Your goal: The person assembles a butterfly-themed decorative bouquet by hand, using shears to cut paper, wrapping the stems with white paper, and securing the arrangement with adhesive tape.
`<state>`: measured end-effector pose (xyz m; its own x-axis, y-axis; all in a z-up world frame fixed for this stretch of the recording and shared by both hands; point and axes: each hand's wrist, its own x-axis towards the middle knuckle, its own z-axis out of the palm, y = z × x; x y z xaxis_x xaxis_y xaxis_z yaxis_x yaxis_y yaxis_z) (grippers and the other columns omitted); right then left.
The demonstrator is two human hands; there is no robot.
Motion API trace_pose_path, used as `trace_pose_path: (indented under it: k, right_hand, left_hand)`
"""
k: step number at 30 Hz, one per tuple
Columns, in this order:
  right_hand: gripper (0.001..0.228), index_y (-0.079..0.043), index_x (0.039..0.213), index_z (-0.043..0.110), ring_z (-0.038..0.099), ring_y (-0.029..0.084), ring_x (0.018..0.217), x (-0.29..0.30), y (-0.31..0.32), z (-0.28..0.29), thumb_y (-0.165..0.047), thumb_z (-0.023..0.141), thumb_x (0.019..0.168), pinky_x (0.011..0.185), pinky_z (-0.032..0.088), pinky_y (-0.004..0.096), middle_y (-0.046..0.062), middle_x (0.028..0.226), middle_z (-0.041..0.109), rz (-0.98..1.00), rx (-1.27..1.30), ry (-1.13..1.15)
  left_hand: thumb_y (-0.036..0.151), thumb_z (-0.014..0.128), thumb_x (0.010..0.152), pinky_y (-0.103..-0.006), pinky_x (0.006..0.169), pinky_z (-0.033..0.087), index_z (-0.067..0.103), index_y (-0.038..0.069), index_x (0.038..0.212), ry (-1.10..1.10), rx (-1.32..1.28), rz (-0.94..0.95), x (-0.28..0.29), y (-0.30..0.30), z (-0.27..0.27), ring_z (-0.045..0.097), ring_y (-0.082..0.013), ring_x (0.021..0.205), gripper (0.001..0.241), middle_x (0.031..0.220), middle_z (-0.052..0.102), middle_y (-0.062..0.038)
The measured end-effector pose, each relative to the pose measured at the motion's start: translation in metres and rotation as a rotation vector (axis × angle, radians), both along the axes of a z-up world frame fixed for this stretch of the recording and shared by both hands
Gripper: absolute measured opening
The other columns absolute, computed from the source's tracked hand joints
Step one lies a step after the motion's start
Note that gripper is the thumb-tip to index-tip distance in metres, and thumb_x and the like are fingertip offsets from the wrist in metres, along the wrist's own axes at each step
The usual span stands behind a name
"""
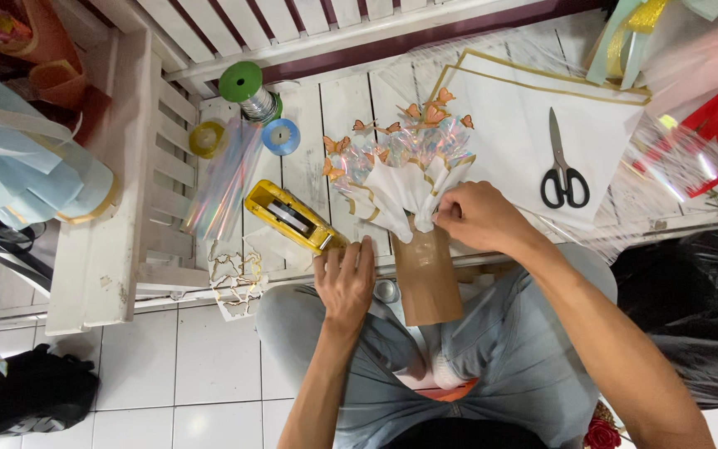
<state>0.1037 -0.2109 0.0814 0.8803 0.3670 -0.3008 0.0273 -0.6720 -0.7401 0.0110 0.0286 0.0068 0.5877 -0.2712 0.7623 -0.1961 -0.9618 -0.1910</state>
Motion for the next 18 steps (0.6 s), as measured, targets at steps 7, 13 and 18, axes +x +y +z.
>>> trace_pose_path:
  k: [7, 13, 18]
  right_hand:
    - [0.022, 0.003, 0.082, 0.073, 0.067, 0.031, 0.063, 0.006, -0.016, -0.041, -0.015, 0.064, 0.091, 0.063, 0.052, 0.045, 0.019, 0.067, 0.067, -0.076, -0.007, 0.001]
    - [0.020, 0.005, 0.085, 0.075, 0.070, 0.025, 0.052, -0.008, -0.013, -0.044, -0.011, 0.066, 0.093, 0.049, 0.060, 0.036, 0.019, 0.069, 0.068, -0.265, 0.266, 0.219]
    - [0.020, 0.012, 0.091, 0.073, 0.073, 0.031, 0.069, -0.007, -0.016, -0.061, -0.007, 0.070, 0.093, 0.061, 0.063, 0.042, 0.026, 0.080, 0.070, -0.360, 0.460, 0.322]
  left_hand:
    - [0.008, 0.066, 0.091, -0.0324, 0.057, 0.042, 0.075, 0.013, 0.090, 0.106, -0.091, -0.058, 0.023, -0.020, -0.005, 0.057, -0.0198, 0.062, 0.010, 0.076, 0.058, 0.001]
    - [0.007, 0.062, 0.094, -0.0305, 0.057, 0.042, 0.070, 0.013, 0.084, 0.163, -0.076, -0.183, 0.040, -0.018, -0.046, 0.056, -0.0195, 0.064, 0.014, 0.077, 0.054, 0.001]
    - [0.002, 0.056, 0.096, -0.0316, 0.060, 0.047, 0.073, 0.009, 0.094, 0.418, -0.235, -0.287, 0.029, -0.017, -0.020, 0.062, -0.0235, 0.070, 0.019, 0.081, 0.060, -0.002]
